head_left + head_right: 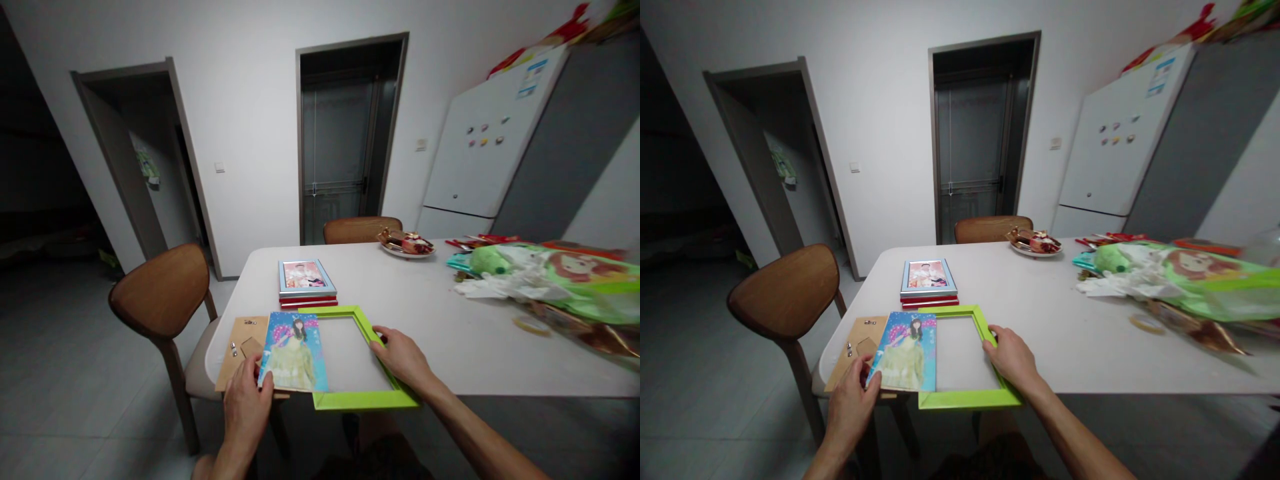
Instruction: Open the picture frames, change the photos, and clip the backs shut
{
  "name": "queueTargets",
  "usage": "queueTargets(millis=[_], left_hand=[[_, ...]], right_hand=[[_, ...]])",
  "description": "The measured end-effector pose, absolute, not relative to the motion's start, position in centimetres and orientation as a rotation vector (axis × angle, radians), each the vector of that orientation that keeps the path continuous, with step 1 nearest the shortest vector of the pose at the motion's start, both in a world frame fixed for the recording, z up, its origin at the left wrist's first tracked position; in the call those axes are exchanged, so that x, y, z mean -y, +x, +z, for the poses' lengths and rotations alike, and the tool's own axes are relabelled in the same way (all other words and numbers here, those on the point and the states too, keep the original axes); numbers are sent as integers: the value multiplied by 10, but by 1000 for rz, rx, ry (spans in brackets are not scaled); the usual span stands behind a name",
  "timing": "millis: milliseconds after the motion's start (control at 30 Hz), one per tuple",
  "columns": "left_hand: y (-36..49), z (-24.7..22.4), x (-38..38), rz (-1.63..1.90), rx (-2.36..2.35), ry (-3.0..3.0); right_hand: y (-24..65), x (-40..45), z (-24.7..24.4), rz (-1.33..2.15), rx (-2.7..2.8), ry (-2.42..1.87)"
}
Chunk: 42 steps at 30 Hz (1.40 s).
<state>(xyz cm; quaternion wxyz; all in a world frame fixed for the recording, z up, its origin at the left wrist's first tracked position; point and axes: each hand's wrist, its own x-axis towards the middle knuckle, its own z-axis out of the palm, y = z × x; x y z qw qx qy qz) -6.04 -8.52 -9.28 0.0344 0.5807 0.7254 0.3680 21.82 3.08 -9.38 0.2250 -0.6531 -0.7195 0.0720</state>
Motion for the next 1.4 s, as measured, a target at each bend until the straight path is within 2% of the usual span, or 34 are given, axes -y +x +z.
queueTargets(millis=[133, 300, 367, 500, 600, 667, 767, 867, 967, 1067, 1167, 1400], left_hand=[[-59, -93, 84, 1196, -2212, 1947], [-46, -94, 86, 1152, -1898, 2243], [-38, -96, 87, 1038, -1780, 2352], [-27, -103, 83, 871, -1791, 2425], [-23, -105, 74, 865, -1848, 2397], [-24, -100, 67, 963, -1814, 2360], [-32, -82, 59, 1297, -1692, 2187], [-36, -59, 56, 1668, -1592, 1735], [-27, -43, 57, 1896, -1325, 1160], [-7, -43, 60, 1912, -991, 828], [7, -52, 62, 1825, -878, 777], [6, -77, 68, 1535, -1203, 1158]], right_hand=[[218, -31, -94, 205, 1994, -1793], [205, -23, -81, 138, 1968, -1583], [192, -18, -78, 285, 1953, -1473], [158, -13, -83, 812, 1938, -1294], [130, -13, -83, 947, 1885, -1204], [115, -10, -75, 978, 1797, -1140], [99, -2, -53, 1103, 1607, -960], [92, 4, -40, 1224, 1451, -848], [91, 6, -48, 1387, 1314, -935], [97, 6, -61, 1614, 1093, -924], [114, 5, -64, 1552, 968, -878], [182, -13, -51, 1413, 1173, -1200]])
